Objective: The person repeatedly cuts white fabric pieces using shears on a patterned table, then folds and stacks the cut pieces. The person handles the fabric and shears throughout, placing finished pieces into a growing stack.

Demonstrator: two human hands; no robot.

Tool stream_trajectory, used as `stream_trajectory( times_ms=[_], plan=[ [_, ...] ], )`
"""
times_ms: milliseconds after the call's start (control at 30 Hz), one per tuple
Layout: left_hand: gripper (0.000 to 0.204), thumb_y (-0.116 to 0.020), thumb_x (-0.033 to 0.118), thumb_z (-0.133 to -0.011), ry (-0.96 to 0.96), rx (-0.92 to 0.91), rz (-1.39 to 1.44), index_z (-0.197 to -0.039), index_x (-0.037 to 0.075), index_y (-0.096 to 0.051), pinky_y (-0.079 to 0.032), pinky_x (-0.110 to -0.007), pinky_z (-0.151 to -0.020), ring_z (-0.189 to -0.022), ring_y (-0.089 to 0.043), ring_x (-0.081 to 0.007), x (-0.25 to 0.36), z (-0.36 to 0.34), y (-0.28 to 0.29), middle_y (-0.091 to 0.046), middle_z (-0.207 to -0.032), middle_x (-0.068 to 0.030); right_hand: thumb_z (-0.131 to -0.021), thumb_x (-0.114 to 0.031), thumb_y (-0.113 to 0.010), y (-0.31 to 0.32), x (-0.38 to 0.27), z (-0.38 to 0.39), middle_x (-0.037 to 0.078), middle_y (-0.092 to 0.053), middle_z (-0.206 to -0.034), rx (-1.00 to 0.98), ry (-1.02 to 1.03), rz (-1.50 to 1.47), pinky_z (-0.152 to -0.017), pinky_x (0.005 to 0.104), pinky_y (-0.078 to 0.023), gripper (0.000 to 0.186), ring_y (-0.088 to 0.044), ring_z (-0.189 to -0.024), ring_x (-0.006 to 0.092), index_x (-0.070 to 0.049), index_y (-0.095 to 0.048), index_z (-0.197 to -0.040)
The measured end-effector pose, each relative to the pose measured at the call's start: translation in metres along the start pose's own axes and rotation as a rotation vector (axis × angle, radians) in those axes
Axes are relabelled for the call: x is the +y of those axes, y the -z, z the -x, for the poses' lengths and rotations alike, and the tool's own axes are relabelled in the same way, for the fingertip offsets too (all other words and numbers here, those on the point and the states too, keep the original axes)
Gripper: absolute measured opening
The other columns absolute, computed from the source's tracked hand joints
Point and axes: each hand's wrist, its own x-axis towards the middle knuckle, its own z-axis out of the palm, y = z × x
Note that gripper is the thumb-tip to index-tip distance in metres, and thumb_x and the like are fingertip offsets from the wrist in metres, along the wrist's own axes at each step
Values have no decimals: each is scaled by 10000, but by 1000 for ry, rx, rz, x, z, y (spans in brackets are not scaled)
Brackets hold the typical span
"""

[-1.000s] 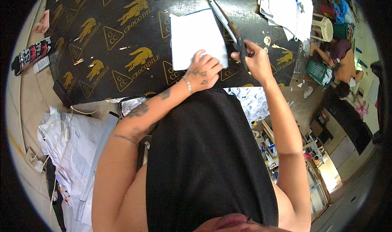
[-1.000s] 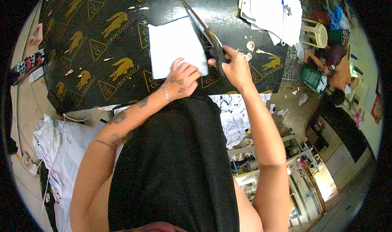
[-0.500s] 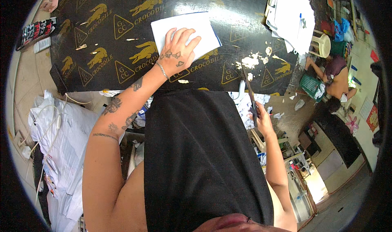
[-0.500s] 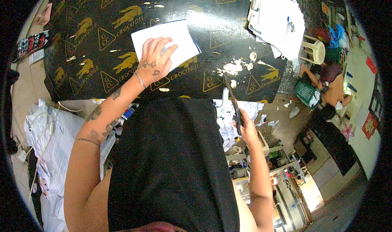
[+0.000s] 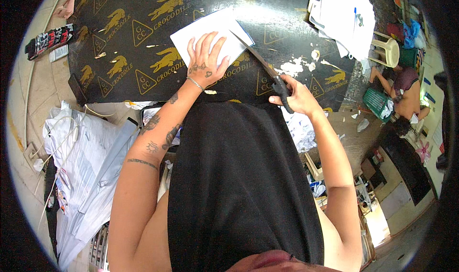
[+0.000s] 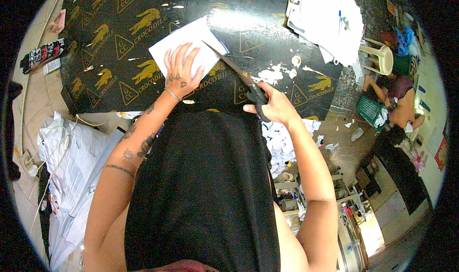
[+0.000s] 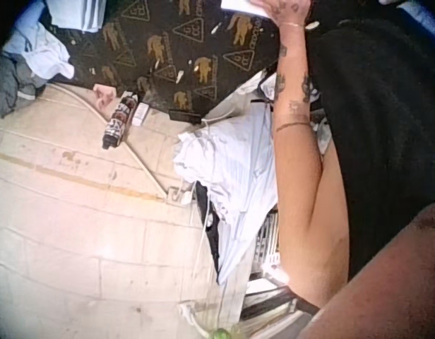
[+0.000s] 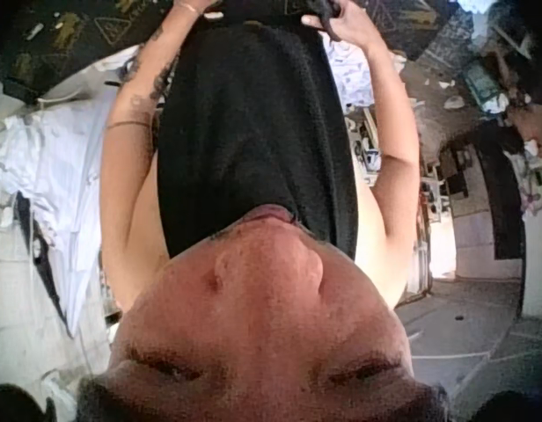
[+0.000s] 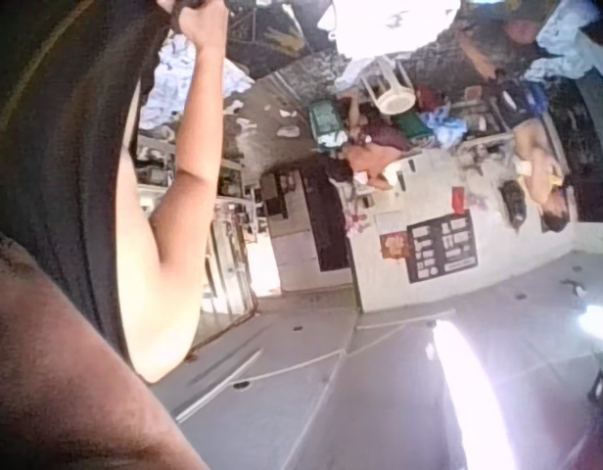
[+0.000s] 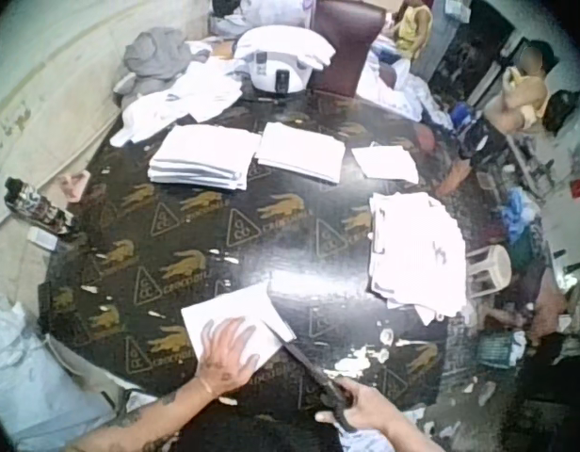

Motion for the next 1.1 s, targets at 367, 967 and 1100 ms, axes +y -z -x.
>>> stream_trajectory(
  times_ms=[367,967,1100],
  plan=[
    [650,-782,421,-802,-4,-32,-56,-1382,151,-667,-212,-660,-1194,-1412,-477,-351,1,-2,1,-538,-1511,-133,-623,-496,-1016,-1,-14,-3,110,-774,-890,21,-119,61,-815,378,-570,838,-741,-842,216,-68,-743,-1290],
    [658,-788,435,-795,5,-6,-37,-1376,153,-660,-220,-676,-1183,-1412,-481,-343,0,-2,0,-544,-1505,-124,-639,-448,-1020,-11,-37,-32,135,-782,-869,56,-73,14,-785,353,-573,753,-741,-799,206,-12,-761,-1196],
    [615,-794,389,-790,-6,37,-1,-1338,140,-669,-223,-667,-1189,-1404,-486,-344,0,-1,1,-546,-1500,-124,-630,-508,-1014,-24,-48,-25,176,-789,-970,102,-96,45,-848,377,-583,833,-760,-898,249,9,-739,-1223]
  ],
)
